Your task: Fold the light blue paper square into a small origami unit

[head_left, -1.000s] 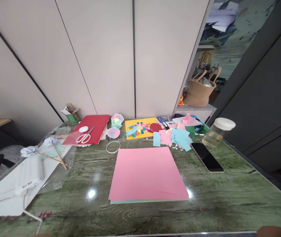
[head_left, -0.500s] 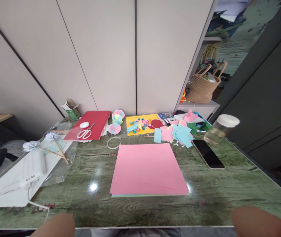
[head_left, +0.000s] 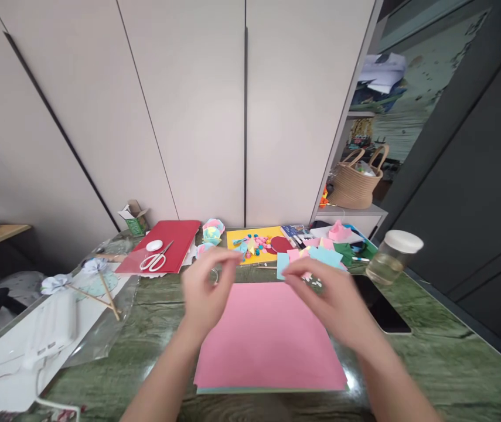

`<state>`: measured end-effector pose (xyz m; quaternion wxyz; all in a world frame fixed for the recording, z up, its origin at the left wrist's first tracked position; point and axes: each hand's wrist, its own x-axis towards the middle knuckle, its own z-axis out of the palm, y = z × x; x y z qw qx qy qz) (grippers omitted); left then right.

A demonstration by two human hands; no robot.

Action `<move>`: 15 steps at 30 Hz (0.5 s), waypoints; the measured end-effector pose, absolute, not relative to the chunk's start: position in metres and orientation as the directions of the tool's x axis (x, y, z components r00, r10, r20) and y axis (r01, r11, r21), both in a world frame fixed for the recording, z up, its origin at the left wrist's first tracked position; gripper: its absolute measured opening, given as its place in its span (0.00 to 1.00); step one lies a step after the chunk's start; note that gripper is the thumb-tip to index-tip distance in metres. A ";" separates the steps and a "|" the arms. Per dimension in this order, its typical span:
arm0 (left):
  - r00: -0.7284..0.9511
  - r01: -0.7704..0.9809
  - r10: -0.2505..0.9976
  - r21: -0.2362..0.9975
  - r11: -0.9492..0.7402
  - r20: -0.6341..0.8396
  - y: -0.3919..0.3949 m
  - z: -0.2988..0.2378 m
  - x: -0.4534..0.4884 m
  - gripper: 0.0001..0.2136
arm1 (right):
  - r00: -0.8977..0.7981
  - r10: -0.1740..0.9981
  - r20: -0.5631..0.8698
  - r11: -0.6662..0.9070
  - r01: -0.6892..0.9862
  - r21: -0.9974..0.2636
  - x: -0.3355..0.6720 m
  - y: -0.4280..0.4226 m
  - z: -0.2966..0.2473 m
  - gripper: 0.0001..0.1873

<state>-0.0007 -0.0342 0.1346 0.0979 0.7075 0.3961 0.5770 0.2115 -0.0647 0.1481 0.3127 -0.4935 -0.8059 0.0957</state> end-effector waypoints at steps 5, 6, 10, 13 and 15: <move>0.539 0.755 0.842 0.456 -0.472 -0.021 0.031 0.070 0.038 0.10 | -0.396 0.907 -0.143 0.353 0.900 -0.256 0.190 0.016 0.085 0.07; 0.534 0.781 0.844 0.417 -0.465 -0.060 0.038 0.055 0.043 0.11 | -0.384 0.905 -0.182 0.339 0.911 -0.236 0.188 0.027 0.070 0.06; 0.505 0.829 0.857 0.335 -0.448 -0.100 0.050 0.013 0.049 0.08 | -0.364 0.897 -0.250 0.322 0.927 -0.192 0.187 0.046 0.031 0.08; 0.494 0.842 0.863 0.308 -0.443 -0.108 0.050 0.006 0.045 0.08 | -0.373 0.891 -0.260 0.332 0.924 -0.188 0.187 0.046 0.025 0.08; 0.488 0.846 0.866 0.304 -0.439 -0.109 0.051 0.006 0.042 0.09 | -0.383 0.889 -0.252 0.342 0.920 -0.192 0.187 0.046 0.027 0.08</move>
